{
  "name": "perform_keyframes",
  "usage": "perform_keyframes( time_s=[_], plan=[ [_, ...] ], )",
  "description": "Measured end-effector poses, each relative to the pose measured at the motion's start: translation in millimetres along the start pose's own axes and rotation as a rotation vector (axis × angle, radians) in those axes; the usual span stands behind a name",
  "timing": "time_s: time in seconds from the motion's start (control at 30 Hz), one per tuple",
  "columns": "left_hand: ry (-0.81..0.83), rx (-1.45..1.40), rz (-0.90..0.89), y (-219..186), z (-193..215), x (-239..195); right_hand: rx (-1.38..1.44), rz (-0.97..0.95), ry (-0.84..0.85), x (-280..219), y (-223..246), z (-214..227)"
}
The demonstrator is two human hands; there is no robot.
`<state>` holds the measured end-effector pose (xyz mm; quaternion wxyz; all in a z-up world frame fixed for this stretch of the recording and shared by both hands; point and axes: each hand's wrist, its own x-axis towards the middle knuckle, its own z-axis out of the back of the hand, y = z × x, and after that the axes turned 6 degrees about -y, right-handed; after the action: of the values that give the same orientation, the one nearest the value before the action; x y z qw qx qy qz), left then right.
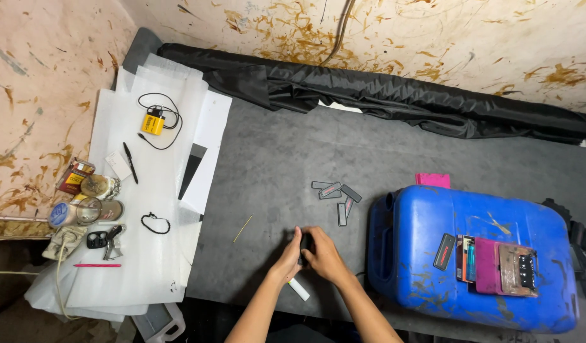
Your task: Assembling small black components onto a base using a small pick and hanging a small item on a line
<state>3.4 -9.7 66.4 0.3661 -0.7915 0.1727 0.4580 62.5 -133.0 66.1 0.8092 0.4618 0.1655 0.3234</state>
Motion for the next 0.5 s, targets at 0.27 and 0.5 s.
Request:
perform_keyframes(
  time_s=[0.27, 0.5],
  plan=[
    [-0.014, -0.158, -0.175, 23.9, 15.7, 29.1, -0.245, -0.380, -0.575, 29.2, -104.9, -4.1],
    [-0.106, -0.230, -0.188, 16.6, 14.5, 34.3, -0.508, -0.593, -0.560, 24.6, -113.5, -10.1]
  ],
)
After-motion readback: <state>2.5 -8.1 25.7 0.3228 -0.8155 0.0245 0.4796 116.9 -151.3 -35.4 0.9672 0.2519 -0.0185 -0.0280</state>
